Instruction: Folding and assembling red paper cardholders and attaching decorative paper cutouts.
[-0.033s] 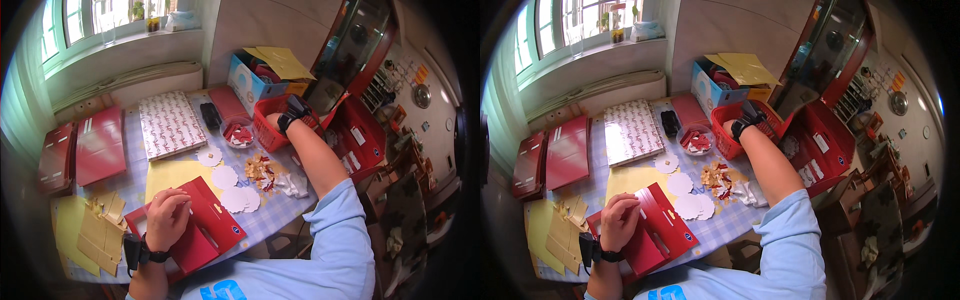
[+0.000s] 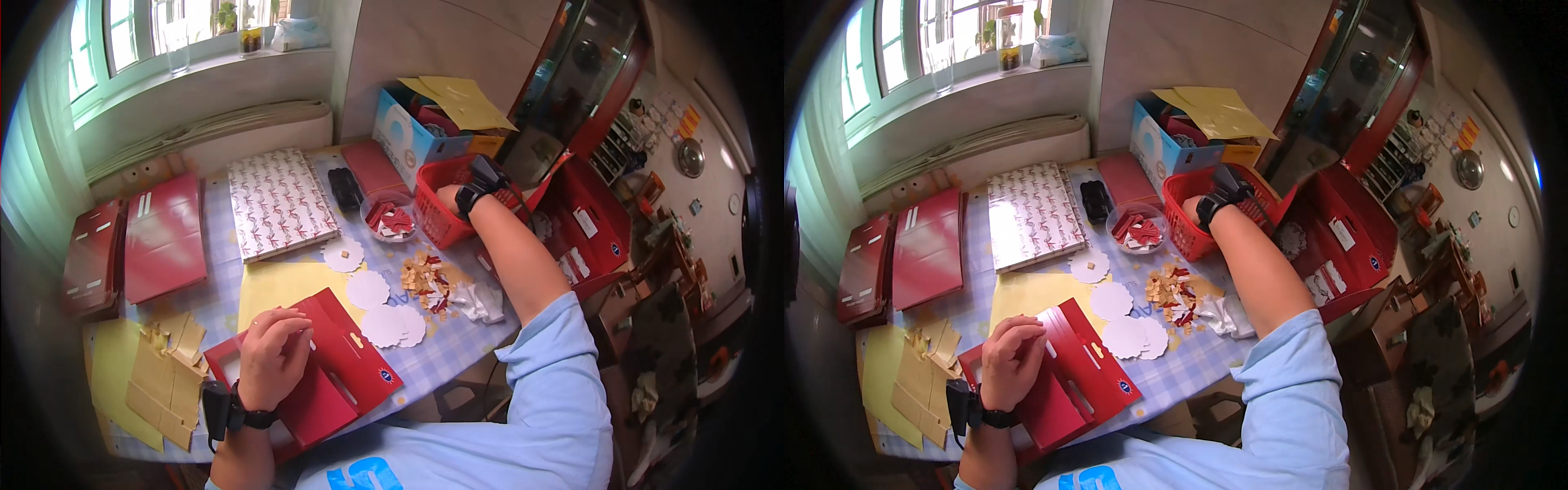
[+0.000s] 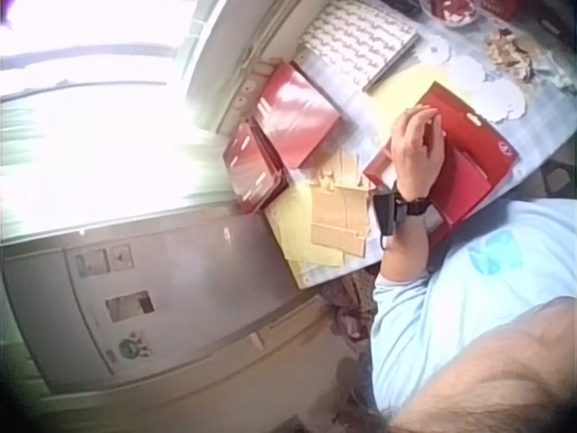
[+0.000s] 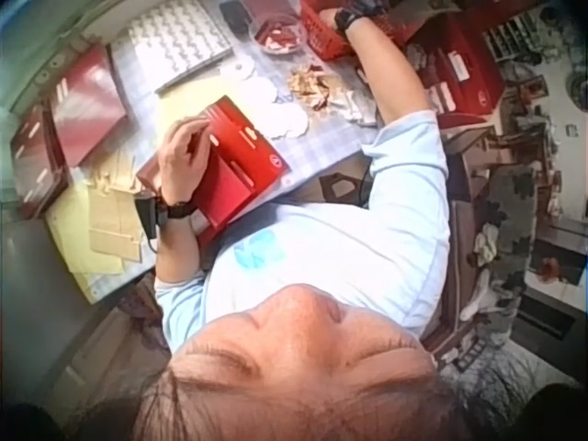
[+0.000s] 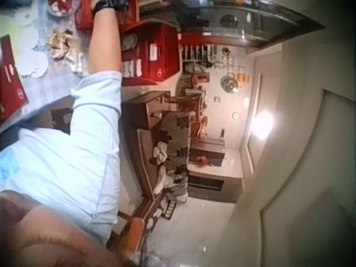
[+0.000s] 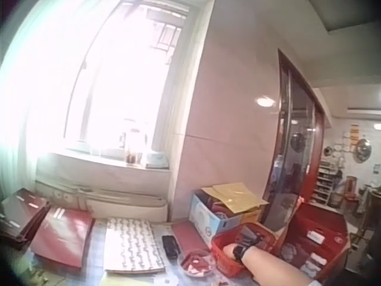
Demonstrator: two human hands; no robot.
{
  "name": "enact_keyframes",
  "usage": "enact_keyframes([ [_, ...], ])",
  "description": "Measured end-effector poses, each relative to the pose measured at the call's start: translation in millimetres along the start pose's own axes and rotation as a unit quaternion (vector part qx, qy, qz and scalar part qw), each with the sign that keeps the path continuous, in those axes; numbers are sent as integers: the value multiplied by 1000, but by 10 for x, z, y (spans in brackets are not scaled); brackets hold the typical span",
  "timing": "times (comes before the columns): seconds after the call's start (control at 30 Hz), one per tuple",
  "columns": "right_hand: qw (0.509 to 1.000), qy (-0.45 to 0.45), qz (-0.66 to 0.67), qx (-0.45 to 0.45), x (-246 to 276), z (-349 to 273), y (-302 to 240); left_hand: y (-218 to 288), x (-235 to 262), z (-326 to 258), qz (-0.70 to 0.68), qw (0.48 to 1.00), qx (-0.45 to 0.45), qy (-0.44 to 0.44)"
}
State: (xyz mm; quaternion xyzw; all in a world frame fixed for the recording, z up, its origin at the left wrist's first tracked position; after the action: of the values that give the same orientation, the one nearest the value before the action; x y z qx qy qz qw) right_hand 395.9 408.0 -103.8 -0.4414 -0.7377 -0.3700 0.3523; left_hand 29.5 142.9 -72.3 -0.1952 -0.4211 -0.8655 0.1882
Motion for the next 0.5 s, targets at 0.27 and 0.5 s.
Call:
enact_keyframes([
  [0.27,952,-14,297,-71,208,-433,-14,17,29,7,3,1000,-4,4],
  [0.5,959,24,267,-91,338,-617,63,28,22,20,9,1000,-19,8],
])
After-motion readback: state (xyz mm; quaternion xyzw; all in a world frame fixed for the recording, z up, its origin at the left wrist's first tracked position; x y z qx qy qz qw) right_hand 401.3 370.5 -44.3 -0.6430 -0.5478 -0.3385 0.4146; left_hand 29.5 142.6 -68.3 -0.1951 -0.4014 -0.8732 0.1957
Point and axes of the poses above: each hand's wrist, its own z-axis towards the middle knuckle, its own x-axis out of the back of the hand, y = z × x, the point moved 4 cm from there along z, towards the middle knuckle, and after that the axes turned 3 degrees about -x, right-handed, at the moved point
